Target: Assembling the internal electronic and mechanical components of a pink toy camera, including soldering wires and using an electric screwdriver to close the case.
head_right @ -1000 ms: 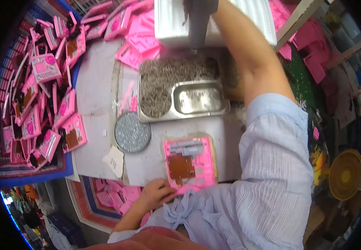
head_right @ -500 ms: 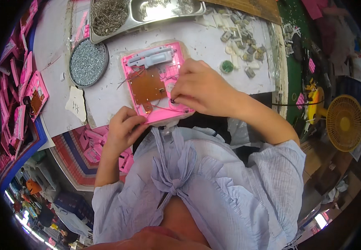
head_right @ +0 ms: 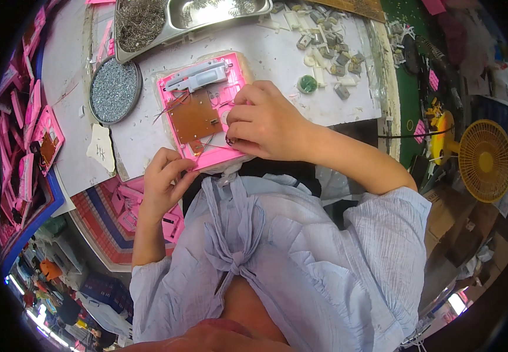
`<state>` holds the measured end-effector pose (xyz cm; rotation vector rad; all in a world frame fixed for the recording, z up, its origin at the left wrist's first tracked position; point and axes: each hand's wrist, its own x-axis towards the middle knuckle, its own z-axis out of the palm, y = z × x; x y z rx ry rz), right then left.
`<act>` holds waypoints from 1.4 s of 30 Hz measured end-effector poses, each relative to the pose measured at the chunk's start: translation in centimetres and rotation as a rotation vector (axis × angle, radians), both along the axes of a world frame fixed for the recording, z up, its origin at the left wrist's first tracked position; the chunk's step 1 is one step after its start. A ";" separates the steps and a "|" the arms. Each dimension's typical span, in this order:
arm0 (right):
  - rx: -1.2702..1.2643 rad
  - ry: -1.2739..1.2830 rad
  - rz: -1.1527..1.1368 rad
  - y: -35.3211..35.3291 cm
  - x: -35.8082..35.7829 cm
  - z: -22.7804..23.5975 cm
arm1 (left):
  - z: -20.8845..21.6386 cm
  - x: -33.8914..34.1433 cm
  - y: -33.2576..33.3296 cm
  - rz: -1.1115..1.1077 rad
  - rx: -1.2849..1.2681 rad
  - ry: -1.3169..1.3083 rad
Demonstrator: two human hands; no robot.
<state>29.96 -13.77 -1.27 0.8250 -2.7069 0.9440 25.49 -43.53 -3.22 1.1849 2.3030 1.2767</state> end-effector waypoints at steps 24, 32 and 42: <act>0.284 -0.090 -0.603 13.3 -7.0 3.4 | 6.5 -17.0 11.7 -0.078 -0.210 0.330; -0.224 -0.398 -0.677 13.1 0.2 5.7 | 1.5 -23.2 19.6 -0.215 -0.583 0.765; -0.413 -0.302 -0.595 10.7 0.7 4.7 | 2.0 -22.1 19.5 -0.252 -0.193 0.571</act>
